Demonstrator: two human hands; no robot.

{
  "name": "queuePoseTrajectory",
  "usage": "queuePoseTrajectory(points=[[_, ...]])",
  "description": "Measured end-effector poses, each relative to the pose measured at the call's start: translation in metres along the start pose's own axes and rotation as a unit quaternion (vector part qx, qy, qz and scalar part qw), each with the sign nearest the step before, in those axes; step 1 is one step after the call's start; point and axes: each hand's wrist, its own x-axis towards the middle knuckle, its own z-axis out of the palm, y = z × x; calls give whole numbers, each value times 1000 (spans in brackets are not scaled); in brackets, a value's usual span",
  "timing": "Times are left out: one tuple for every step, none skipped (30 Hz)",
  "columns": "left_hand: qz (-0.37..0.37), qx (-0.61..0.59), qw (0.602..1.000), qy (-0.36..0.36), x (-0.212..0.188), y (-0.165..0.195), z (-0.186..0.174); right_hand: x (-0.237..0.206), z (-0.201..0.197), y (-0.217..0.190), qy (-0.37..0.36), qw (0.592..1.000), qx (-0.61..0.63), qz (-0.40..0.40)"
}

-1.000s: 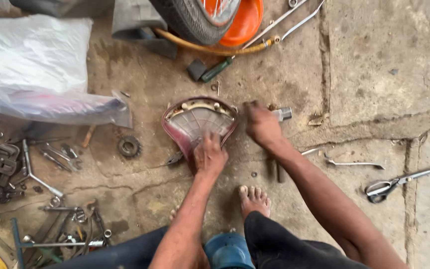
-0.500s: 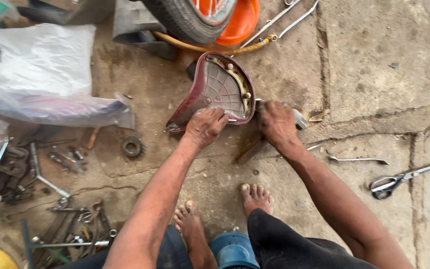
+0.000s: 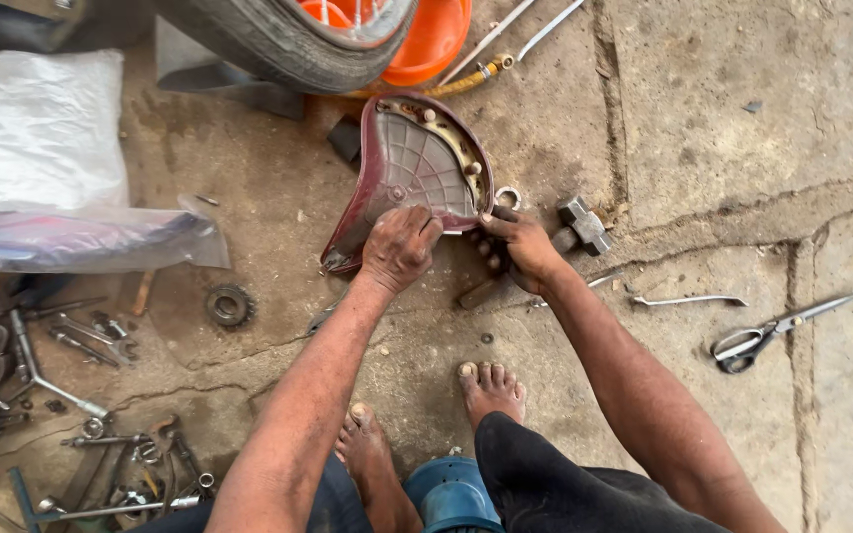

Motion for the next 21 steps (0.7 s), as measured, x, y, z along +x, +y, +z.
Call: queuePoseTrajectory(points=[[1, -2, 1000, 2, 3, 2, 1, -1, -1, -1, 9, 1000, 5, -15], [5, -4, 1000, 3, 6, 4, 1, -2, -3, -1, 20, 999, 13, -32], [8, -17, 1000, 9, 10, 6, 2, -3, -4, -2, 31, 998, 20, -51], [8, -28, 999, 18, 15, 8, 3, -4, -7, -3, 60, 996, -14, -57], [8, -37, 999, 25, 20, 9, 4, -6, -9, -4, 89, 993, -49, -63], [7, -37, 999, 26, 24, 11, 5, -7, -12, -5, 119, 987, -81, -69], [8, -36, 999, 28, 29, 12, 6, -8, -17, -7, 150, 951, -204, -176], [8, -36, 999, 29, 33, 14, 7, -10, -22, -8, 176, 889, -321, -276], [3, -39, 999, 30, 36, 16, 8, -11, -26, -7, 195, 801, -432, -365], [-1, -43, 999, 32, 39, 19, 10, -12, -30, -5, 201, 776, -459, -383], [-3, -46, 998, 35, 41, 21, 11, -13, -32, -2, 208, 748, -485, -402], [2, -50, 998, 31, 42, 22, 13, -14, -34, 1, 215, 720, -509, -419], [5, -56, 998, 24, 43, 24, 14, -15, -34, 3, 223, 710, -530, -406], [7, -61, 998, 17, 43, 26, 14, -16, -34, 3, 230, 700, -550, -392], [-15, -80, 997, -13, 44, 28, 13, -17, -34, 2, 238, 688, -568, -385], [-32, -98, 994, -41, 45, 28, 12, -18, -32, -1, 242, 689, -542, -416], [-51, -122, 989, -69, 46, 30, 11, -20, -32, -6, 247, 689, -519, -441], [-48, -136, 988, -46, 47, 32, 9, -25, -30, -14, 246, 686, -501, -466], [-49, -147, 988, -20, 47, 34, 7, -29, -27, -21, 249, 771, -447, -378], [-48, -151, 987, 10, 48, 33, 5, -29, -27, -27, 244, 842, -384, -290], [-35, -137, 989, 38, 49, 33, 4, -30, -23, -34, 230, 900, -311, -200]])
